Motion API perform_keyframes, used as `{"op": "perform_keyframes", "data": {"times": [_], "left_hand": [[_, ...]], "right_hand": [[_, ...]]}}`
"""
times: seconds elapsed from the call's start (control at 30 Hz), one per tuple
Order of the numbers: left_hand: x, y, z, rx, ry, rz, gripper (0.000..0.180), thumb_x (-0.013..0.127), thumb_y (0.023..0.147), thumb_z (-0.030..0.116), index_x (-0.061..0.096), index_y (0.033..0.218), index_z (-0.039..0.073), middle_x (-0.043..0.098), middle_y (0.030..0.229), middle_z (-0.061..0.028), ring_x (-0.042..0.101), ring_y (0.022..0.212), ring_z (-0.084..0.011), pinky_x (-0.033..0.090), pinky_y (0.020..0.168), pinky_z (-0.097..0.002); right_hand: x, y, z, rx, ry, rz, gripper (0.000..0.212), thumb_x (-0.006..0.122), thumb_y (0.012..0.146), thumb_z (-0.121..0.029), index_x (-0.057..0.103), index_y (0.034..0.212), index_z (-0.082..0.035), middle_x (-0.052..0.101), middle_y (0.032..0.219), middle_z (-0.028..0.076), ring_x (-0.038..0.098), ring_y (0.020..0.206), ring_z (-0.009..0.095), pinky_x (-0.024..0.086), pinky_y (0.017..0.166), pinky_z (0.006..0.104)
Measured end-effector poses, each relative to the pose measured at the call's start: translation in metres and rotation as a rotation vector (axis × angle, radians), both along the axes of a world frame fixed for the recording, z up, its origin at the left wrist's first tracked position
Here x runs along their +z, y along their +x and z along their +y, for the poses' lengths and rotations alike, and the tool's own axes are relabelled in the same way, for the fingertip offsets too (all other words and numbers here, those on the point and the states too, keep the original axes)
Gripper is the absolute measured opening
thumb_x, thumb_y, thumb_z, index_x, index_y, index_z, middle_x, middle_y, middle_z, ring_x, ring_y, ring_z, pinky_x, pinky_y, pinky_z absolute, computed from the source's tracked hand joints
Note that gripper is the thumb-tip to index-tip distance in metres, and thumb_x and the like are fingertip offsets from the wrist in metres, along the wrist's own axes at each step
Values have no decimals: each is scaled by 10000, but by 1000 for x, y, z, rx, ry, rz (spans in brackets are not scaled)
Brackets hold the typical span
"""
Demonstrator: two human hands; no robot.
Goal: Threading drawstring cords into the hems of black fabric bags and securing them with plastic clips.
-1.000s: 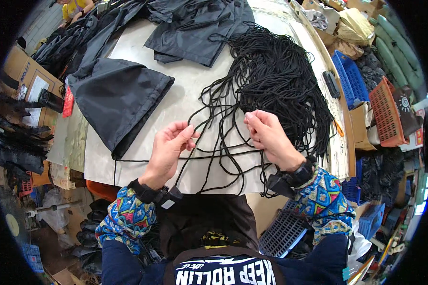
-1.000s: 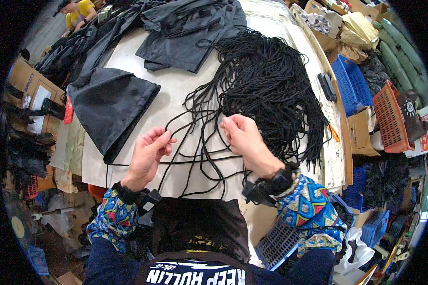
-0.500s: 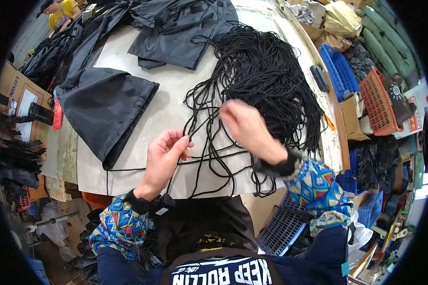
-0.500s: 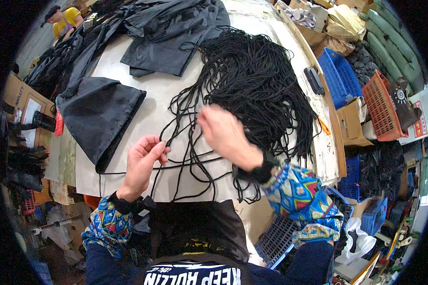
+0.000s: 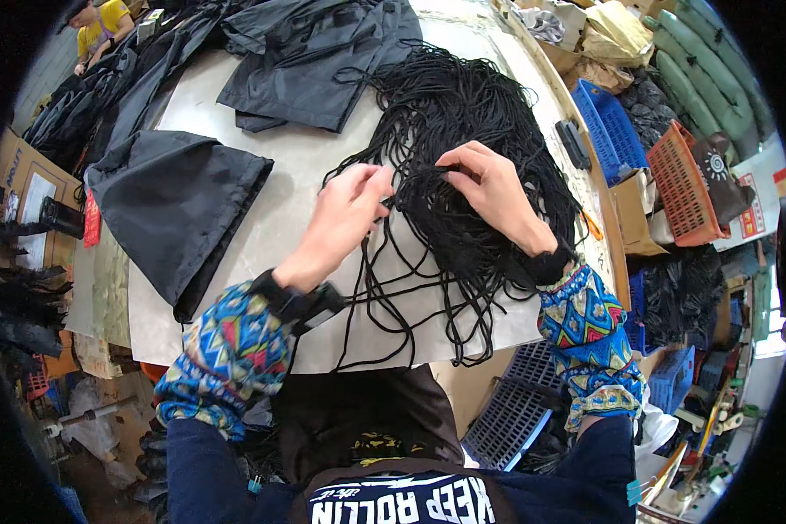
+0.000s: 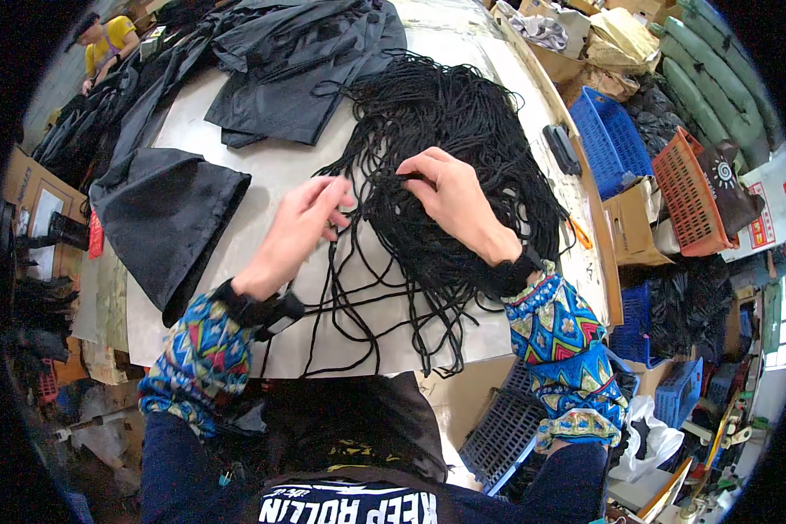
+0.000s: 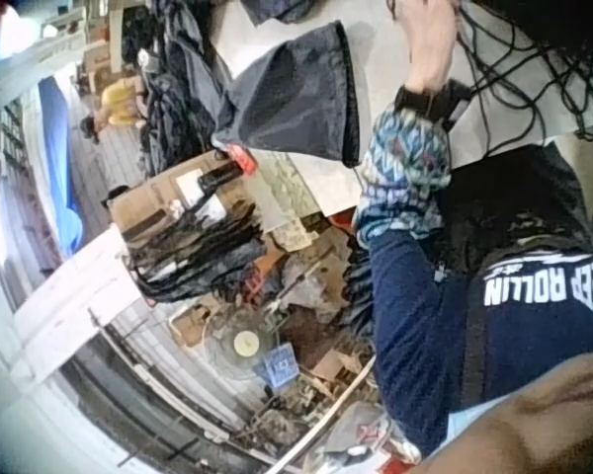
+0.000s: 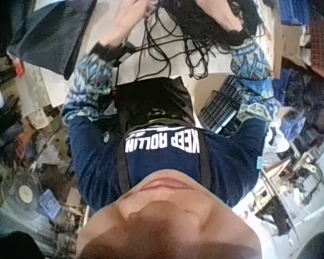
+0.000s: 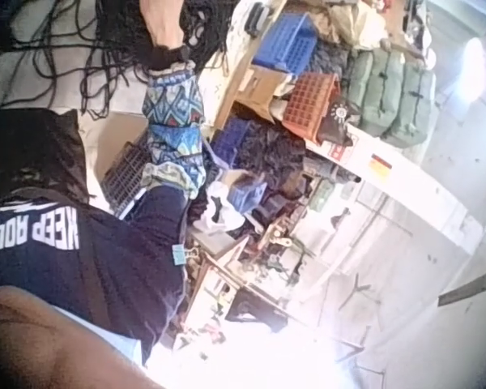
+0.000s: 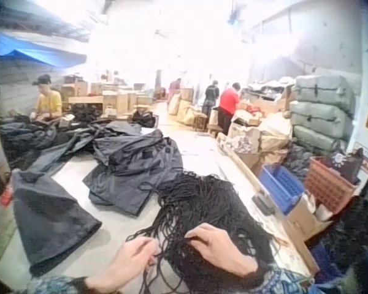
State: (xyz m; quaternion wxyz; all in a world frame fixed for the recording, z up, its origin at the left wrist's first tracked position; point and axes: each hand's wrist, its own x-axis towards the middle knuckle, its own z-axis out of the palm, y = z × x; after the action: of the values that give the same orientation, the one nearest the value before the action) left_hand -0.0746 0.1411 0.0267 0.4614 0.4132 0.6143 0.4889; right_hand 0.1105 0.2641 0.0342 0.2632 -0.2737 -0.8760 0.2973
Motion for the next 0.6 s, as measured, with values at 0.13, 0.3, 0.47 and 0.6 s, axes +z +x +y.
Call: {"op": "perform_keyframes", "data": {"times": [0.13, 0.3, 0.47, 0.6], "left_hand": [[-8, 23, 29, -153, -28, -294, 293, 605, 897, 282, 598, 1019, 16, 628, 861, -54, 595, 685, -109, 481, 580, -234], [-8, 37, 18, -116, -57, -537, 206, 617, 882, 176, 601, 1019, 22, 658, 867, -59, 617, 697, -114, 494, 574, -233], [-7, 60, 1, -154, -133, -506, 193, 605, 878, 161, 593, 1025, 37, 651, 894, -58, 618, 706, -125, 486, 554, -247], [-17, 59, -6, 58, -124, -719, 191, 588, 884, 161, 570, 1042, 55, 631, 907, -44, 616, 720, -129, 480, 564, -268]], "right_hand": [[1, 14, -7, 45, 96, 59, 156, 626, 790, -12, 633, 945, -10, 609, 889, 99, 622, 760, 189, 484, 644, 278], [0, 30, -34, -319, -5, 147, 167, 615, 863, -136, 628, 974, -12, 613, 814, 70, 577, 645, 145, 480, 570, 258], [-11, 29, -49, -203, -978, 237, 224, 601, 903, -273, 616, 840, -58, 572, 720, -28, 500, 601, 33, 383, 459, 177], [-6, 34, -60, -273, -1192, 487, 168, 597, 907, -212, 637, 903, -49, 593, 766, -24, 513, 630, 37, 407, 520, 185]]}}
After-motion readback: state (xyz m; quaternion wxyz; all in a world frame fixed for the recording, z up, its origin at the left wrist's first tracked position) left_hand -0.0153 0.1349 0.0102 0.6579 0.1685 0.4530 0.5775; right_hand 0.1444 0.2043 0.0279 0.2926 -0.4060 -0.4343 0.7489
